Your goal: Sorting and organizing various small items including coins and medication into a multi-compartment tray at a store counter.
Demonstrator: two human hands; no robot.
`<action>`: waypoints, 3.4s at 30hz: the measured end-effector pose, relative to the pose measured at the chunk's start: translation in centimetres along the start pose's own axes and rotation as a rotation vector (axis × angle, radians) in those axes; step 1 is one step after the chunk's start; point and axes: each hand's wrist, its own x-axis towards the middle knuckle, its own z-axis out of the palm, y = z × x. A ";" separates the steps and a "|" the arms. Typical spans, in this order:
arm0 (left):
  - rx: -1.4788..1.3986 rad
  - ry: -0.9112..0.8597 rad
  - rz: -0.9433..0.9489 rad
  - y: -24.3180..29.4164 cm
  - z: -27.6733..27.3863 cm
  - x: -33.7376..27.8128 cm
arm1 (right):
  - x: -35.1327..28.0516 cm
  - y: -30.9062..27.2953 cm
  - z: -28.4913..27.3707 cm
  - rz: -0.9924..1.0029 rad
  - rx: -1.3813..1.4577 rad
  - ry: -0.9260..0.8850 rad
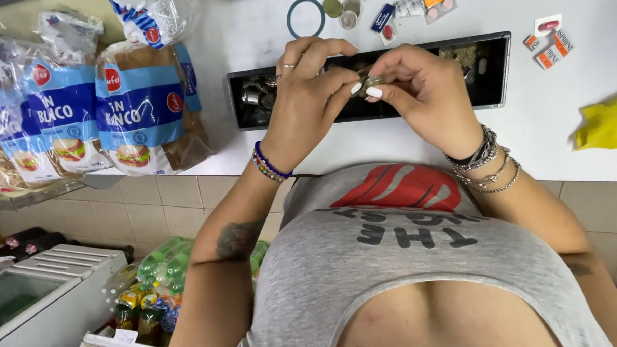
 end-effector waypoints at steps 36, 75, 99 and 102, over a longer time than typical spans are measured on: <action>-0.485 0.093 -0.228 0.0 0.9 -1.6 | 0.7 0.4 1.5 -0.047 -0.060 0.041; -1.457 -0.306 -0.507 -4.6 1.1 1.8 | 1.9 -2.0 -1.4 -0.455 -0.392 -0.110; -1.760 0.052 -0.709 0.1 0.7 -0.9 | 0.0 0.1 2.0 -1.026 -0.672 0.308; -1.583 0.143 -0.600 -0.6 -0.4 -0.6 | 0.7 -1.2 2.4 -0.917 -0.755 0.183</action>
